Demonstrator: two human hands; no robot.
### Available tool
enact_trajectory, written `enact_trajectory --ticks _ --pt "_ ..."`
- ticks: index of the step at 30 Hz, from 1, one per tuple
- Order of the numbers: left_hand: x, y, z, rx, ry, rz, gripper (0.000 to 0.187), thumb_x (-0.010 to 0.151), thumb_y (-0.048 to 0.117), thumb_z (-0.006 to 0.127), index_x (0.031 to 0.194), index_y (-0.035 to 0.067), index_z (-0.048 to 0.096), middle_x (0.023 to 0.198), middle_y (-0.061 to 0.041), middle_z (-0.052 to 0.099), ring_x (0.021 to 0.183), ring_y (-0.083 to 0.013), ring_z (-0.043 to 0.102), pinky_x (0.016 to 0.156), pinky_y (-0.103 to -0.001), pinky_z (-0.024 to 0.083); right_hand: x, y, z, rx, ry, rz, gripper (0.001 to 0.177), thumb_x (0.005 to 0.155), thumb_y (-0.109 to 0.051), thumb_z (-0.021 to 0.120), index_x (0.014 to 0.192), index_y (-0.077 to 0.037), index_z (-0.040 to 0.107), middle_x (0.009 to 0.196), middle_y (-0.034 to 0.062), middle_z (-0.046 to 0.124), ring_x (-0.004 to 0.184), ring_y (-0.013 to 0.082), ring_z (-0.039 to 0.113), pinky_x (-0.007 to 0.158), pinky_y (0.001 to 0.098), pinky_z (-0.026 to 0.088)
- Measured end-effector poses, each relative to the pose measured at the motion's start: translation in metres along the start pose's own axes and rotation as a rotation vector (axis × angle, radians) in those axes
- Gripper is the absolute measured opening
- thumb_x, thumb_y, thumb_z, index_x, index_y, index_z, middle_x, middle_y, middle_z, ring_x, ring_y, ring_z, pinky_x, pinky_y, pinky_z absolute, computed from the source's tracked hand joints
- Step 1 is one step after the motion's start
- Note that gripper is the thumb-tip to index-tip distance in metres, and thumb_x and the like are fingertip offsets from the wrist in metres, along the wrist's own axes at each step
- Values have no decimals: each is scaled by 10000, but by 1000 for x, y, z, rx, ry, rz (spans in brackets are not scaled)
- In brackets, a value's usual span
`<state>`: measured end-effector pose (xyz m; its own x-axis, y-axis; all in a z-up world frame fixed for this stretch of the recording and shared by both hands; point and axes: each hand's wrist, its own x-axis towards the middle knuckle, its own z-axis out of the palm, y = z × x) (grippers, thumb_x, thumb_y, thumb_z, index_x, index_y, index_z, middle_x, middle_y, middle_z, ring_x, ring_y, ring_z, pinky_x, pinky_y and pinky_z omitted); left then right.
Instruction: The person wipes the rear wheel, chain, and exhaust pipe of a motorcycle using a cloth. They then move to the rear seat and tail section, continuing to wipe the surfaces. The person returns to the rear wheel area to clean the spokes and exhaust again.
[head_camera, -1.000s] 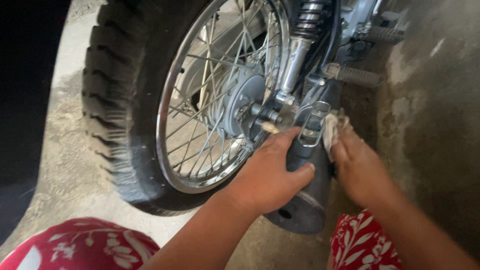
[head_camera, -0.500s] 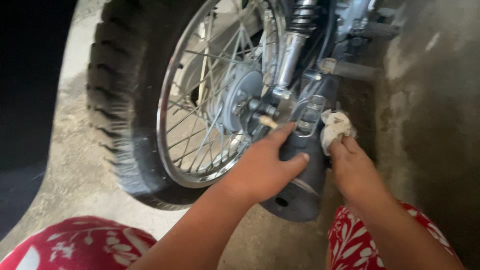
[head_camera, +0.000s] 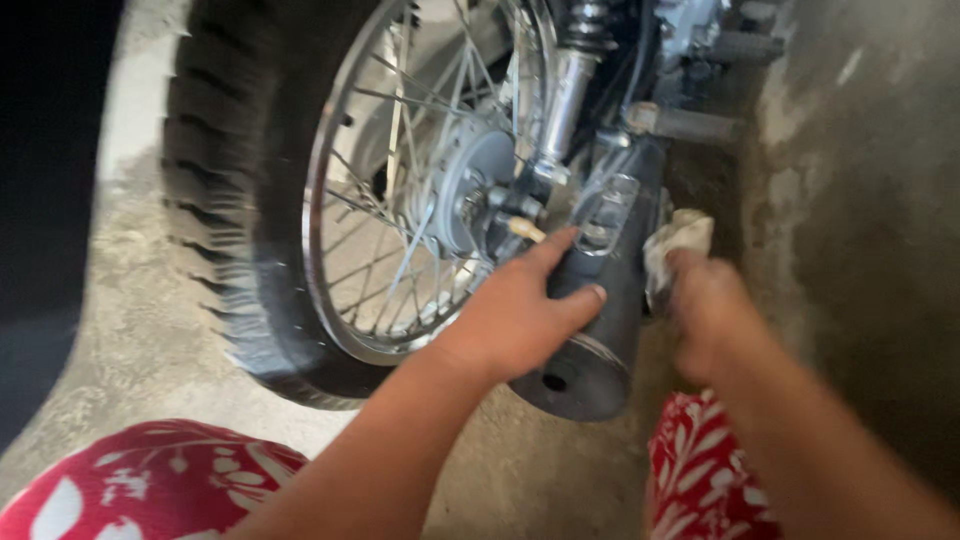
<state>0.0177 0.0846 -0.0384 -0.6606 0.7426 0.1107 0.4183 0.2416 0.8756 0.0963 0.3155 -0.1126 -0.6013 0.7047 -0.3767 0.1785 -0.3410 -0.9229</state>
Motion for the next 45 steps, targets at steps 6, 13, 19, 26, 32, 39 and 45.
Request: enact_trajectory --ticks 6,13,19,26,32,39,45 --pt "3 -8 -1 -119 -37 -31 774 809 378 677 1479 39 486 1261 -217 712 1143 -289 712 995 -341 516 19 -18 12 -427 -37 -259 408 1025 -328 475 1280 -28 586 1129 167 625 964 273 557 820 495 483" --pt "12 -26 -6 -748 -19 -208 550 913 281 582 1387 3 602 1367 -168 662 1218 -271 635 1045 -374 482 -28 -36 19 -930 -146 -739 509 1046 -332 466 1386 45 496 1342 262 580 1255 404 548 1071 450 399" --pt "25 -33 -13 -989 -108 -431 504 964 409 508 1312 56 600 1369 -95 636 1166 -236 621 1057 -424 455 -139 -3 36 -942 -149 -1017 429 1017 -193 425 1336 68 541 1438 324 507 1361 452 484 1183 476 344" --pt "21 -31 -26 -1086 -108 -539 527 971 490 490 1289 88 613 1321 -132 641 1133 -276 628 1061 -461 436 -148 -43 78 -1551 -342 -992 361 984 -283 444 1035 -33 700 1625 365 102 1513 494 80 1137 638 90" --pt "20 -40 -39 -948 -74 -456 605 969 530 445 1370 113 624 1403 -127 609 1269 -267 543 1106 -408 349 -93 -77 99 -1840 -486 -891 420 967 -334 404 1019 -150 778 1660 214 124 1549 362 120 1133 695 82" --pt "25 -44 -42 -763 -93 -431 654 945 549 470 1400 98 601 1503 -129 567 1403 -255 452 1140 -426 289 -142 -14 28 -961 -356 -994 283 1061 -240 386 1158 -126 626 1658 190 398 1507 359 356 1152 541 240" --pt "18 -22 -18 -622 -244 -423 718 911 472 577 1520 110 467 1410 -177 602 1262 -301 576 1002 -449 464 -176 30 24 -1194 0 -753 563 911 -20 442 1467 68 432 1452 259 480 1244 379 562 926 381 531"
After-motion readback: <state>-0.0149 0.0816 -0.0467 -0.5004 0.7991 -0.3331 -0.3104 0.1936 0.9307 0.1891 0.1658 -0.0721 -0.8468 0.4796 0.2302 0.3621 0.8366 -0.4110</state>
